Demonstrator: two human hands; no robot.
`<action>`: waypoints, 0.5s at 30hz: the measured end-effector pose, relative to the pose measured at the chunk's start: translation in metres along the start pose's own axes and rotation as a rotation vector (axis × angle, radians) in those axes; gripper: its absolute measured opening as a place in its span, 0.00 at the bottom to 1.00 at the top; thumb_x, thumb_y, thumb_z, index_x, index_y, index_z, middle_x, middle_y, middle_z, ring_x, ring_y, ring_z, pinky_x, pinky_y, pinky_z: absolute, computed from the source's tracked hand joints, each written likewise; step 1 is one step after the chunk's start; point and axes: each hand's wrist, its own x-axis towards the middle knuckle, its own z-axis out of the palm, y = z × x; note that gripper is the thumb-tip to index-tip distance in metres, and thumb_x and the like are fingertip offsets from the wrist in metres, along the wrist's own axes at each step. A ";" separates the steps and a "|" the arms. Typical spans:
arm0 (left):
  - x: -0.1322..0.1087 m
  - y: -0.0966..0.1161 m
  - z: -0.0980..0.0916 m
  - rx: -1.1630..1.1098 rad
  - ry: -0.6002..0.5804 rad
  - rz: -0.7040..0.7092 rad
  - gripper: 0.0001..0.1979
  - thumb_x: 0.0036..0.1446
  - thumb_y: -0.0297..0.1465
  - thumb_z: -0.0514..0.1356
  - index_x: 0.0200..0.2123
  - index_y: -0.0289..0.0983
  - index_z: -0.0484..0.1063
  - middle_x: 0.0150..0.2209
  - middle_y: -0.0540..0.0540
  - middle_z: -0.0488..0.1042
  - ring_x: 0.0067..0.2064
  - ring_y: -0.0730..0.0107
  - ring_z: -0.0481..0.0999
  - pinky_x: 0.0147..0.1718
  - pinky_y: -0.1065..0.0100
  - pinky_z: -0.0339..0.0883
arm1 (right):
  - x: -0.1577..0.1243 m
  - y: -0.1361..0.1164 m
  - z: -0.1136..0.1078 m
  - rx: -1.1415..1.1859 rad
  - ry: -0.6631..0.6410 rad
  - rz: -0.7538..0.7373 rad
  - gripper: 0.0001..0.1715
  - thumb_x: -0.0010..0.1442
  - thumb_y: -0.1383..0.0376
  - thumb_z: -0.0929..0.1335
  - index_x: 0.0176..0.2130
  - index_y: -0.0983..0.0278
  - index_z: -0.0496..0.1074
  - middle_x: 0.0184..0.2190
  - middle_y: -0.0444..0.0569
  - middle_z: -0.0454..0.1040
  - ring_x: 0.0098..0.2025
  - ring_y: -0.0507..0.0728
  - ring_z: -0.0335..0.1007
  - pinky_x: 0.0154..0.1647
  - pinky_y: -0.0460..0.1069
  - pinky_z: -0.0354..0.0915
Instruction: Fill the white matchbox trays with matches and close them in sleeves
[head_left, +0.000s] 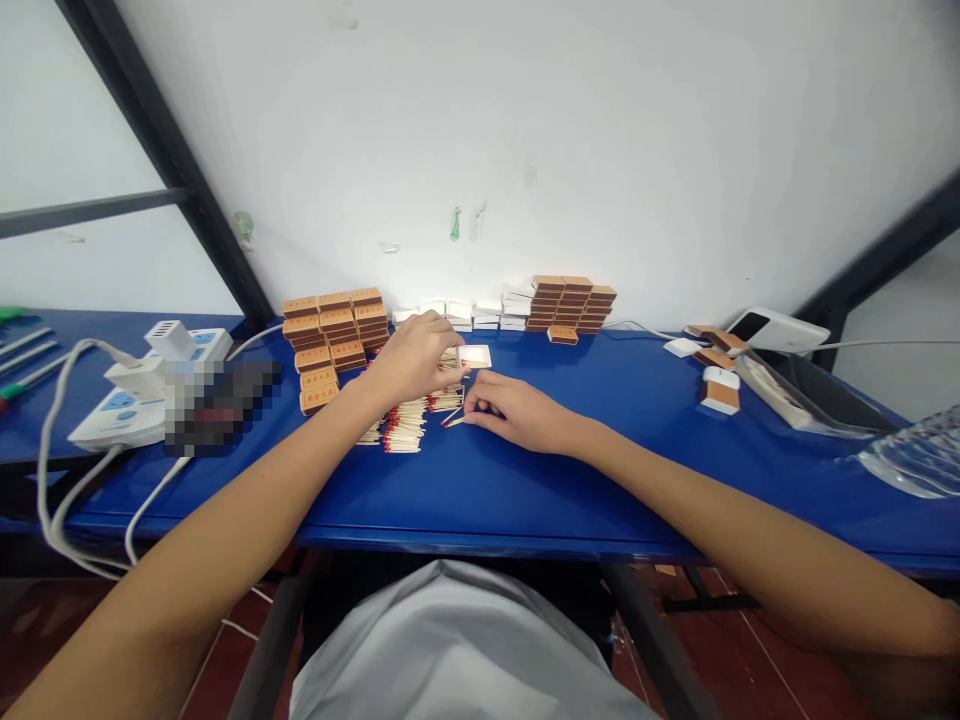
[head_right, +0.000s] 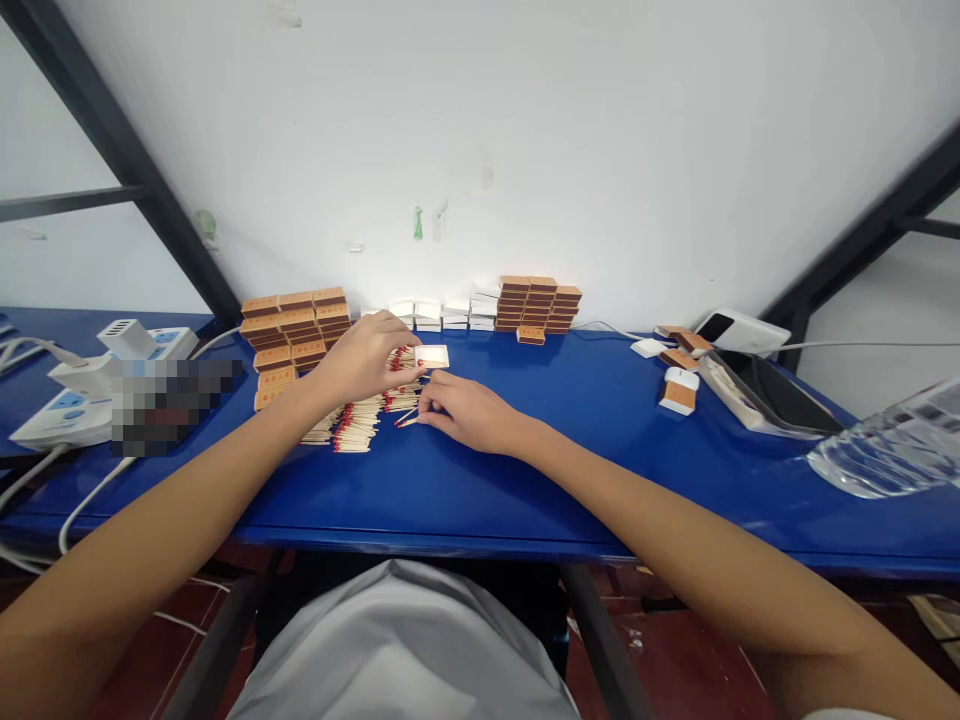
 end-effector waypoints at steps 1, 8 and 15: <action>0.000 0.000 0.000 0.001 0.001 0.000 0.16 0.68 0.41 0.64 0.46 0.33 0.81 0.43 0.38 0.82 0.50 0.50 0.75 0.50 0.53 0.67 | 0.000 0.000 0.001 -0.001 -0.007 0.006 0.05 0.73 0.64 0.68 0.43 0.62 0.74 0.41 0.50 0.73 0.39 0.56 0.70 0.41 0.51 0.69; -0.001 0.000 0.001 0.005 -0.005 0.007 0.15 0.67 0.41 0.64 0.46 0.35 0.82 0.43 0.38 0.82 0.50 0.50 0.76 0.50 0.53 0.68 | -0.001 -0.004 -0.004 -0.148 -0.051 -0.036 0.08 0.76 0.64 0.64 0.45 0.61 0.72 0.46 0.53 0.74 0.46 0.59 0.74 0.49 0.54 0.70; -0.001 0.003 0.003 -0.047 -0.023 0.036 0.15 0.66 0.40 0.66 0.48 0.35 0.82 0.44 0.38 0.82 0.50 0.50 0.76 0.52 0.53 0.68 | -0.008 0.008 -0.034 -0.461 0.202 0.100 0.11 0.77 0.62 0.62 0.46 0.63 0.71 0.46 0.57 0.74 0.44 0.62 0.72 0.42 0.54 0.67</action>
